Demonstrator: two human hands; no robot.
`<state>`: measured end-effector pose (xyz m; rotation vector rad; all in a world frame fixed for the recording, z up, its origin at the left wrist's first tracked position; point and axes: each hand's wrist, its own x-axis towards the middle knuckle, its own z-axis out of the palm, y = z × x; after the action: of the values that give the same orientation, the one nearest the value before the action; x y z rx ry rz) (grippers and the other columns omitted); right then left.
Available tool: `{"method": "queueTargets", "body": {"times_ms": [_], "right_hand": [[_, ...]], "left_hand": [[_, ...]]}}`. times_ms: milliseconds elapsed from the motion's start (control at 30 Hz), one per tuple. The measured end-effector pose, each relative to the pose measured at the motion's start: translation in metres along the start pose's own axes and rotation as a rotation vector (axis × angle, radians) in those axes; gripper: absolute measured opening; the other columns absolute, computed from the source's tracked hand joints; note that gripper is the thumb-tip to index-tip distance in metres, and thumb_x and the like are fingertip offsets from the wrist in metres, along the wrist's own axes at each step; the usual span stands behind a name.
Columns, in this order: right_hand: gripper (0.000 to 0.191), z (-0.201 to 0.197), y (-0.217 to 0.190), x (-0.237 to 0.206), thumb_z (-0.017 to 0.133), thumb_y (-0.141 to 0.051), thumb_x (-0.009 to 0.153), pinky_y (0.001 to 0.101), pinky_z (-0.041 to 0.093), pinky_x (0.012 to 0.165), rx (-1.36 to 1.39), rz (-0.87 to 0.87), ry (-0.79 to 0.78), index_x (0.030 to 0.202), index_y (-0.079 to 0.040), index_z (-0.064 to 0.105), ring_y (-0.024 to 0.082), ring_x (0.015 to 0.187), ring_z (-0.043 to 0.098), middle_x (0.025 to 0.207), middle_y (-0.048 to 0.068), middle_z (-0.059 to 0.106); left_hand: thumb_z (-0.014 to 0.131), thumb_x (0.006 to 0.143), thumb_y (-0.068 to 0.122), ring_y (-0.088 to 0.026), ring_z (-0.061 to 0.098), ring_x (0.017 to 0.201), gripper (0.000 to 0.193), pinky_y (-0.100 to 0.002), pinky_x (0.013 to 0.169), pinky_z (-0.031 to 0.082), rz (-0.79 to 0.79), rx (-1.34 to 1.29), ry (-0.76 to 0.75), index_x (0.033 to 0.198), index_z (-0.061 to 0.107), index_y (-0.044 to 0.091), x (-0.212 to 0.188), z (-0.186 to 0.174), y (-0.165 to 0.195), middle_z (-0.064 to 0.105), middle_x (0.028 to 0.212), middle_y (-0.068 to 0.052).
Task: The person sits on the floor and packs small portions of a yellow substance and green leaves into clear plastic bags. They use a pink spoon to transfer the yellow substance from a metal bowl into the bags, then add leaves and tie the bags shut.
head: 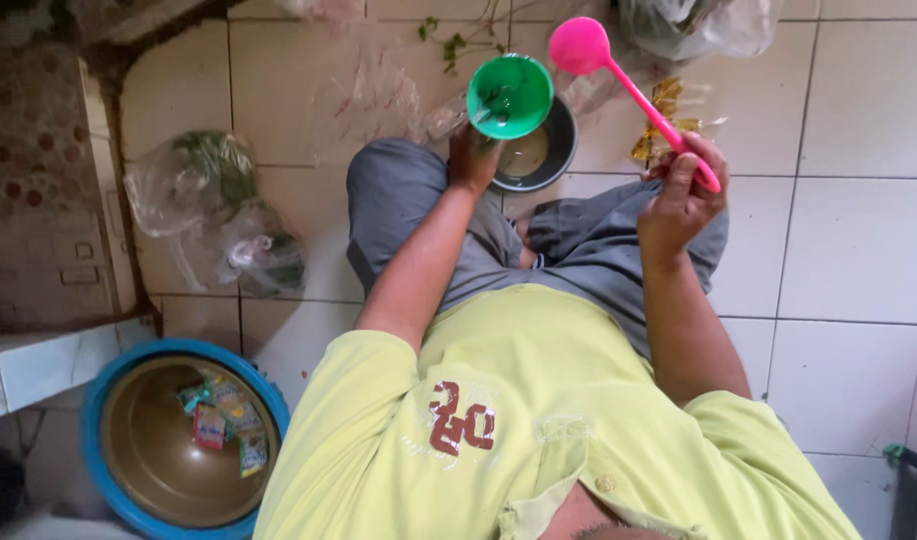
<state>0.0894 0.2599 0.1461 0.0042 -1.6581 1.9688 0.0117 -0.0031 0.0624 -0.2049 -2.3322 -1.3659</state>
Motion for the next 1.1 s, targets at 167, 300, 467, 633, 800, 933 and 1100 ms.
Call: {"method": "queueTargets", "body": {"times_ms": [167, 300, 467, 633, 800, 933, 1100], "right_hand": [[0.022, 0.0, 0.062, 0.01, 0.06, -0.016, 0.109, 0.0239, 0.052, 0.062, -0.095, 0.314, -0.037, 0.126, -0.003, 0.063, 0.008, 0.071, 0.058, 0.088, 0.002, 0.064], [0.025, 0.022, 0.102, -0.001, 0.061, -0.021, 0.104, 0.0243, 0.057, 0.063, 0.013, 0.745, -0.103, 0.125, -0.007, 0.064, 0.008, 0.073, 0.062, 0.092, 0.001, 0.065], [0.027, 0.017, 0.112, 0.009, 0.057, -0.024, 0.105, 0.0249, 0.058, 0.066, 0.294, 1.092, 0.009, 0.125, -0.007, 0.052, 0.012, 0.073, 0.064, 0.094, 0.005, 0.067], [0.048, 0.012, 0.102, -0.003, 0.061, -0.021, 0.106, 0.0296, 0.054, 0.062, 0.146, 1.03, 0.14, 0.141, -0.003, 0.033, 0.015, 0.077, 0.056, 0.1, 0.01, 0.055], [0.074, 0.018, 0.042, -0.015, 0.062, -0.019, 0.11, 0.0351, 0.052, 0.095, -0.337, 0.181, -0.274, 0.168, -0.008, 0.017, 0.021, 0.119, 0.053, 0.157, 0.017, 0.044], [0.079, 0.023, -0.011, -0.023, 0.062, -0.038, 0.111, 0.0438, 0.038, 0.124, -0.561, -0.362, -0.311, 0.17, -0.016, 0.013, 0.028, 0.157, 0.03, 0.17, 0.012, 0.021], [0.079, 0.059, -0.005, -0.027, 0.06, -0.048, 0.109, 0.0594, 0.026, 0.129, -0.73, -0.767, -0.482, 0.167, -0.015, 0.018, 0.041, 0.158, 0.026, 0.169, 0.014, 0.026]], "left_hand": [[0.076, 0.09, 0.024, -0.039, 0.071, 0.093, 0.024, -0.045, 0.078, 0.054, -0.088, -0.042, -0.057, 0.107, 0.074, 0.007, 0.003, -0.004, 0.008, 0.075, 0.098, -0.018], [0.077, 0.092, 0.024, -0.023, 0.075, 0.09, 0.026, -0.038, 0.08, 0.057, -0.235, -0.322, -0.078, 0.109, 0.075, 0.005, -0.004, -0.002, 0.019, 0.08, 0.099, -0.011], [0.075, 0.093, 0.022, -0.019, 0.073, 0.092, 0.026, -0.036, 0.081, 0.056, -0.229, -0.316, -0.073, 0.112, 0.073, 0.005, -0.026, 0.009, 0.027, 0.079, 0.102, -0.01], [0.073, 0.095, 0.022, -0.034, 0.073, 0.089, 0.02, -0.044, 0.076, 0.054, -0.078, -0.078, -0.141, 0.108, 0.073, 0.007, -0.034, 0.006, 0.012, 0.075, 0.095, -0.016], [0.072, 0.092, 0.022, -0.044, 0.069, 0.092, 0.021, -0.05, 0.076, 0.053, -0.017, 0.026, -0.093, 0.106, 0.07, 0.007, -0.027, 0.01, 0.002, 0.072, 0.096, -0.02], [0.073, 0.092, 0.026, -0.041, 0.071, 0.096, 0.025, -0.047, 0.077, 0.057, -0.152, -0.166, -0.046, 0.109, 0.07, 0.007, -0.027, 0.012, 0.003, 0.073, 0.099, -0.019], [0.072, 0.094, 0.021, -0.042, 0.068, 0.098, 0.023, -0.049, 0.081, 0.055, -0.022, -0.034, -0.08, 0.113, 0.07, 0.009, -0.025, 0.005, -0.005, 0.071, 0.107, -0.02]]}}
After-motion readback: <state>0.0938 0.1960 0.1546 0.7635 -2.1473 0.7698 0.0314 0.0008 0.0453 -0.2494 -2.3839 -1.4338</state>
